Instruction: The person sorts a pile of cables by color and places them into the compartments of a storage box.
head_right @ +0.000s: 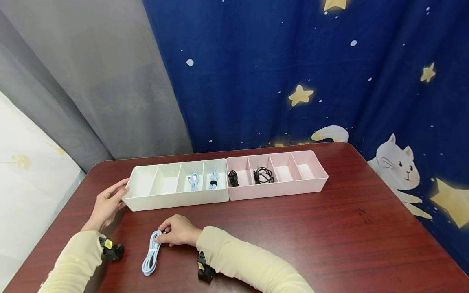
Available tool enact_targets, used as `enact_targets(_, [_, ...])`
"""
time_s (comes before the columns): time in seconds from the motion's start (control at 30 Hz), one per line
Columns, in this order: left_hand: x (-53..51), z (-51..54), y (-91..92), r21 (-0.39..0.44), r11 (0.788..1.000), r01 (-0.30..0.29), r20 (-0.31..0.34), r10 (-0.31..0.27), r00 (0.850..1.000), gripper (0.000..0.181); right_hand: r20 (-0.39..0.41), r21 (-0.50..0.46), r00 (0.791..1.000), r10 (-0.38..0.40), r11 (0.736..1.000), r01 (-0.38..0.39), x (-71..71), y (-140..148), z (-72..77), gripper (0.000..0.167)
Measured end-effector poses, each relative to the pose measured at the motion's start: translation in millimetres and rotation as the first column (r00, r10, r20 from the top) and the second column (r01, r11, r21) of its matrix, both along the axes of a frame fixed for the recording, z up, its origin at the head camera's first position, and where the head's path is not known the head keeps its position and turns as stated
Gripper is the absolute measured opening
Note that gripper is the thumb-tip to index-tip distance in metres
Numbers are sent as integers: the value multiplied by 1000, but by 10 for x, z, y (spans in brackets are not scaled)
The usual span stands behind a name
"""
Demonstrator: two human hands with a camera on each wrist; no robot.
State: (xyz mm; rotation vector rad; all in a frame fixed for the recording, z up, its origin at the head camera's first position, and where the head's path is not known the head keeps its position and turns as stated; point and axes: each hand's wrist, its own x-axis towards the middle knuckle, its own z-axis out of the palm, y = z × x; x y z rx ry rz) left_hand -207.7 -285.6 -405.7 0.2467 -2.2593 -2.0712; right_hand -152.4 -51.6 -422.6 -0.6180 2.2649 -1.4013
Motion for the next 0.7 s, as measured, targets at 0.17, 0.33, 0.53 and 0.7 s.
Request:
enact_targets(0.17, [-4, -2, 0, -3, 1000, -2, -1, 2, 1000, 49, 17, -6, 1000, -19, 1000, 19, 3, -5, -10, 19])
enact_targets(0.33, [-4, -3, -2, -4, 1000, -2, 2, 2, 1000, 48, 30, -10, 999, -40, 999, 40, 21, -9, -4, 16])
enact_targets(0.53, [-2, 1, -2, -15, 1000, -5, 9, 5, 1000, 48, 35, -22, 998, -53, 998, 54, 37, -11, 5, 15])
enact_targets(0.7, [-6, 4, -3, -19, 1000, -2, 7, 3, 1000, 49, 31, -42, 998, -60, 997, 62, 47, -7, 8, 15])
